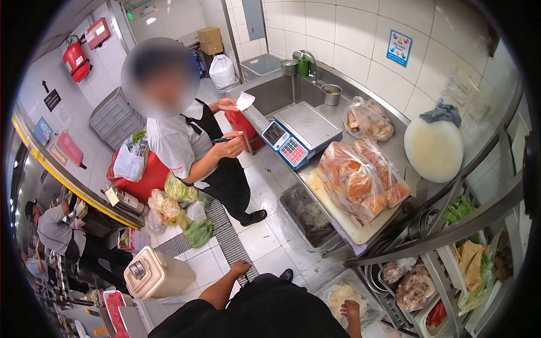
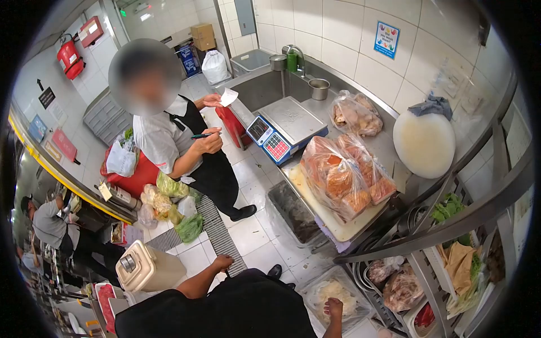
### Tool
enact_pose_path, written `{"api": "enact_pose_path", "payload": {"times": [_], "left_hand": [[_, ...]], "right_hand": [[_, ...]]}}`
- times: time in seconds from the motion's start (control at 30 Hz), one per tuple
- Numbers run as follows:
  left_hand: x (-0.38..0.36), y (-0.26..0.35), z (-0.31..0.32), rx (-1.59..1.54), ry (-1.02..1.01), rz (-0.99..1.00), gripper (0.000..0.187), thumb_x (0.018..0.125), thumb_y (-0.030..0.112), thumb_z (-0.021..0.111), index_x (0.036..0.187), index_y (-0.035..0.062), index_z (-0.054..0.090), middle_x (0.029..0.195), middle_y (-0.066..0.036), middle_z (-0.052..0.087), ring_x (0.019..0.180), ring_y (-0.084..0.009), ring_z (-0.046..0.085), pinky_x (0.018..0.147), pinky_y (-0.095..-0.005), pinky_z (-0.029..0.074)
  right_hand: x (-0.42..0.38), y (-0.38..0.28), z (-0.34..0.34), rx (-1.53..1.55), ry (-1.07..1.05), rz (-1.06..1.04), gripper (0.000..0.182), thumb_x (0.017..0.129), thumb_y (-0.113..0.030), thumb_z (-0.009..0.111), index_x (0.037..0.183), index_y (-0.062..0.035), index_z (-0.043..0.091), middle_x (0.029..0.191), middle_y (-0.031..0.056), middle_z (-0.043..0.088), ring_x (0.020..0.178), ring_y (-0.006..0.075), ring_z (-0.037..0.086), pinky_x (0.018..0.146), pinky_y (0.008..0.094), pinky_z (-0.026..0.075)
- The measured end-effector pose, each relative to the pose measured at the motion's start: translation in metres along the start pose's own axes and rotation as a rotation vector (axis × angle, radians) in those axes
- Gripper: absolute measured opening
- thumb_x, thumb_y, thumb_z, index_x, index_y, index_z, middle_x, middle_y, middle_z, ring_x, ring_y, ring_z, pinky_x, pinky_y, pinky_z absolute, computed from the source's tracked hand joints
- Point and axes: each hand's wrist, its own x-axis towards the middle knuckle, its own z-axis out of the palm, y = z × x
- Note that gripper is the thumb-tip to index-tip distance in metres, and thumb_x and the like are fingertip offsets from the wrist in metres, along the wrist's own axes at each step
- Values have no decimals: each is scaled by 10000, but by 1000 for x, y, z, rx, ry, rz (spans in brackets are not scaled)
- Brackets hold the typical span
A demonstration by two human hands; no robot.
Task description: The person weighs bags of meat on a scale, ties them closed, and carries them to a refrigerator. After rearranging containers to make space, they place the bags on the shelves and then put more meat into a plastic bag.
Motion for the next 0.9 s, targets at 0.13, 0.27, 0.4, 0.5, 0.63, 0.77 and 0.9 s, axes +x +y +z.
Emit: {"api": "enact_pose_path", "payload": {"times": [0.13, 0.27, 0.4, 0.5, 0.63, 0.77, 0.9], "left_hand": [[3, -3, 3, -4, -7, -22, 378, 833, 304, 559, 1080, 41, 671, 577, -88, 592, 434, -203, 575, 436, -333, 496], [1, -2, 2, -12, -17, -28, 366, 846, 300, 565, 1086, 44, 666, 581, -79, 580, 441, -194, 563, 416, -332, 479], [-1, 4, -1, -34, -57, -29, 346, 857, 301, 584, 1093, 57, 652, 629, -61, 585, 469, -179, 544, 411, -338, 474], [-4, 11, -2, -45, -48, -60, 353, 857, 307, 594, 1102, 57, 639, 662, -54, 595, 501, -176, 551, 433, -341, 483], [-5, 19, -5, 9, -42, -44, 379, 858, 319, 590, 1126, 55, 631, 669, -57, 599, 521, -178, 563, 456, -347, 492], [-5, 21, -9, 51, -57, -32, 403, 857, 337, 580, 1135, 50, 635, 668, -75, 606, 541, -187, 587, 474, -347, 505], [-5, 21, -10, 70, -39, -36, 413, 857, 340, 576, 1139, 45, 644, 663, -92, 616, 546, -195, 605, 473, -347, 511]], "right_hand": [[-4, 10, 4, -29, 20, 38, 182, 863, -192, 613, 1014, -91, 620, 778, 77, 651, 553, 190, 617, 451, 327, 484], [-7, 18, 4, -10, 13, 72, 197, 861, -183, 612, 1025, -74, 621, 776, 88, 649, 524, 187, 603, 430, 324, 474], [-12, 20, 7, -23, 34, 74, 200, 862, -189, 612, 1023, -70, 622, 771, 90, 649, 520, 186, 601, 434, 324, 479], [-11, 20, 7, -9, 34, 55, 203, 864, -194, 613, 1025, -72, 624, 774, 91, 650, 517, 184, 599, 434, 326, 478], [-9, 16, 7, -3, 30, 45, 206, 867, -199, 613, 1029, -71, 626, 777, 92, 650, 530, 188, 605, 437, 327, 477], [-8, 12, 8, -2, 19, 27, 212, 869, -206, 613, 1029, -67, 626, 781, 93, 650, 544, 192, 611, 445, 325, 477], [-7, 10, 9, -20, 24, 28, 215, 869, -208, 613, 1029, -65, 624, 777, 91, 647, 544, 190, 607, 446, 322, 474]]}}
